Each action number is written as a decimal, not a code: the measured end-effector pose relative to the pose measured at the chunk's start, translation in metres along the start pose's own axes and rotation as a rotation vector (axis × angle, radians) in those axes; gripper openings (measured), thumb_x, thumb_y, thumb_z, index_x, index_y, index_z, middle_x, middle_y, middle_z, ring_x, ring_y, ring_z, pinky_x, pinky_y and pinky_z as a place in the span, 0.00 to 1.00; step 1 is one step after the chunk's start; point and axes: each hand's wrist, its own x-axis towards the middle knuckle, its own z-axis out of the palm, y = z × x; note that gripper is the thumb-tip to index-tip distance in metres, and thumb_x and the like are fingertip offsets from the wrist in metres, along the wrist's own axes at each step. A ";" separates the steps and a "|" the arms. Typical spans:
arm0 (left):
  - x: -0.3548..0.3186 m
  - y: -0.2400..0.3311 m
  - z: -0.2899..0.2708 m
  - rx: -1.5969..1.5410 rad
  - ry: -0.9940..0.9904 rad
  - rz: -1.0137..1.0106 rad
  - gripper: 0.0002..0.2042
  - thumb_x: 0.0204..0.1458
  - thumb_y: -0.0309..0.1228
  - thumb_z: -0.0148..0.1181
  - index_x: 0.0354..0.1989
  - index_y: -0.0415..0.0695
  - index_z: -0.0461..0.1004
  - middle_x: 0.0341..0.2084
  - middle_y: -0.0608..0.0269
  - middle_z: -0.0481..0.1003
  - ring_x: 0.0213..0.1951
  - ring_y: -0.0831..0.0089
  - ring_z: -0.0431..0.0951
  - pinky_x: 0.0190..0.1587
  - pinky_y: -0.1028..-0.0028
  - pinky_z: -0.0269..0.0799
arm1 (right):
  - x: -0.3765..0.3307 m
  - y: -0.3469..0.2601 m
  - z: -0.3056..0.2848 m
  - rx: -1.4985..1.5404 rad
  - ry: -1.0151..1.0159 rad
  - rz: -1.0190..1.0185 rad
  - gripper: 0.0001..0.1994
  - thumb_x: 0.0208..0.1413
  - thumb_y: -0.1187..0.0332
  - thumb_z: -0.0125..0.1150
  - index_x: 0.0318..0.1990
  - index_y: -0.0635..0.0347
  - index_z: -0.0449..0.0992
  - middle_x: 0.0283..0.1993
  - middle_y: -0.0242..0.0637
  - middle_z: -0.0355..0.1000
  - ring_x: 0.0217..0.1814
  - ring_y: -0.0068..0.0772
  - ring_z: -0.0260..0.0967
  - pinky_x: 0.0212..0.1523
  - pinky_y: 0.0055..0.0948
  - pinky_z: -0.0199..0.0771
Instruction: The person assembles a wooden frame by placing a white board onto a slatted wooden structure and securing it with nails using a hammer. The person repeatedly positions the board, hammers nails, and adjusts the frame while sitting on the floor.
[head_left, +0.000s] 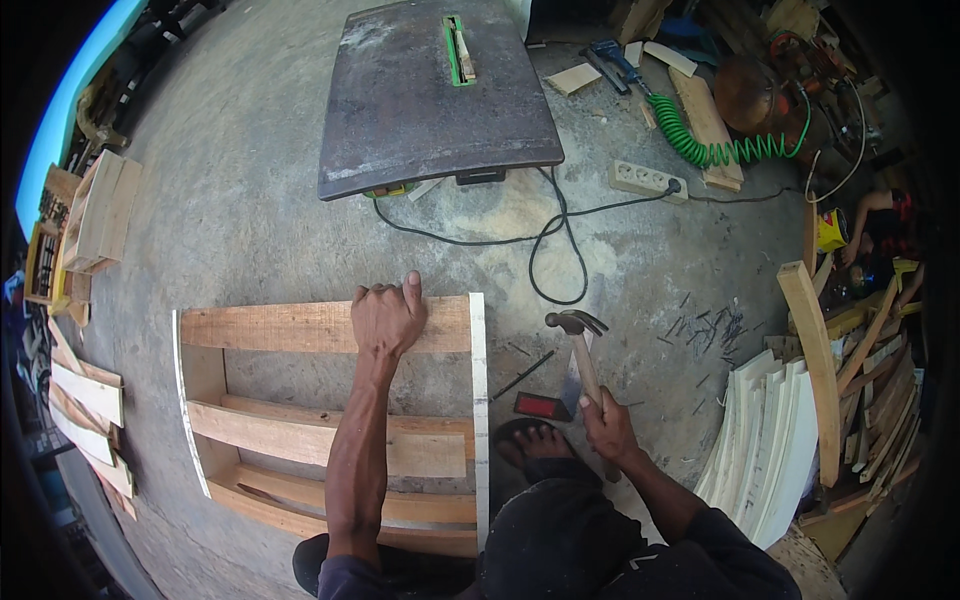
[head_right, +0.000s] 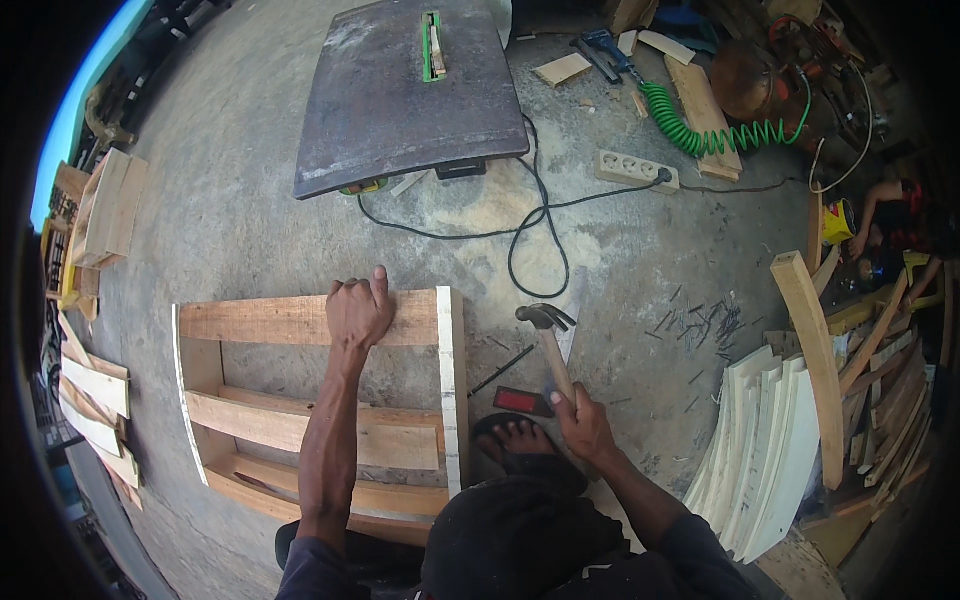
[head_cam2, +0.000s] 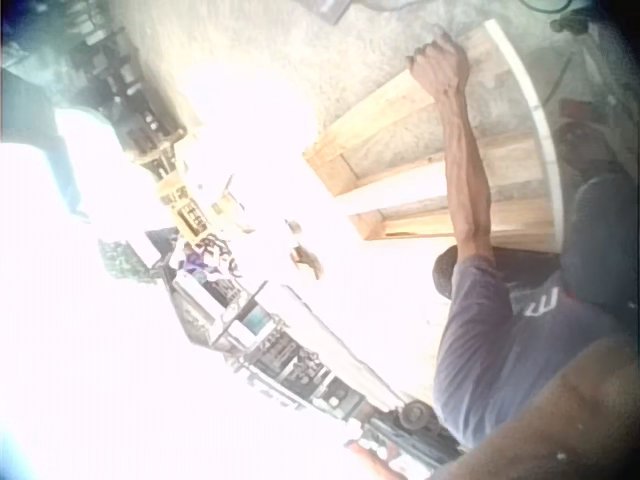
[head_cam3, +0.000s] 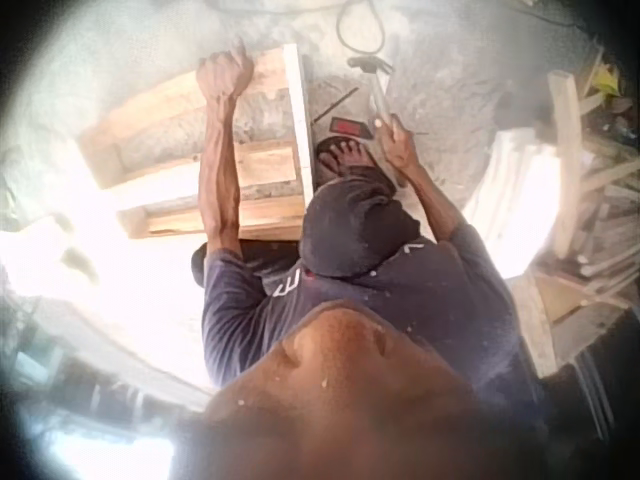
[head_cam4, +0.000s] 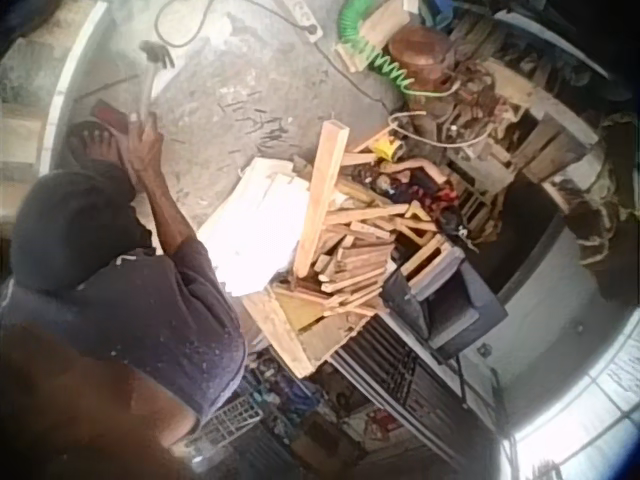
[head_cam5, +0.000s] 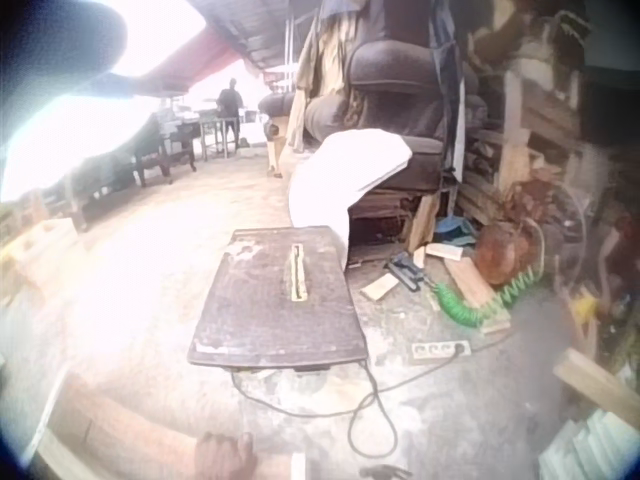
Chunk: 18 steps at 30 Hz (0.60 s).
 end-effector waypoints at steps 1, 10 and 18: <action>0.001 -0.004 0.002 -0.001 0.003 0.001 0.35 0.70 0.47 0.37 0.19 0.35 0.80 0.19 0.40 0.78 0.27 0.46 0.80 0.54 0.53 0.70 | 0.009 0.022 -0.004 0.032 0.034 0.116 0.21 0.71 0.52 0.51 0.49 0.67 0.70 0.27 0.61 0.74 0.33 0.65 0.78 0.35 0.51 0.76; 0.004 -0.005 0.005 0.075 -0.014 -0.024 0.36 0.71 0.47 0.34 0.22 0.34 0.80 0.22 0.39 0.79 0.29 0.44 0.80 0.53 0.54 0.70 | 0.076 0.011 0.004 -0.569 0.642 -0.435 0.16 0.58 0.66 0.65 0.50 0.63 0.73 0.44 0.48 0.74 0.48 0.55 0.73 0.49 0.51 0.72; 0.008 -0.005 0.011 0.080 -0.008 -0.022 0.35 0.72 0.47 0.33 0.23 0.36 0.81 0.22 0.40 0.79 0.29 0.44 0.80 0.52 0.53 0.70 | 0.141 -0.006 0.076 -0.520 0.244 -0.386 0.08 0.50 0.72 0.66 0.34 0.69 0.79 0.34 0.53 0.76 0.37 0.51 0.79 0.35 0.45 0.81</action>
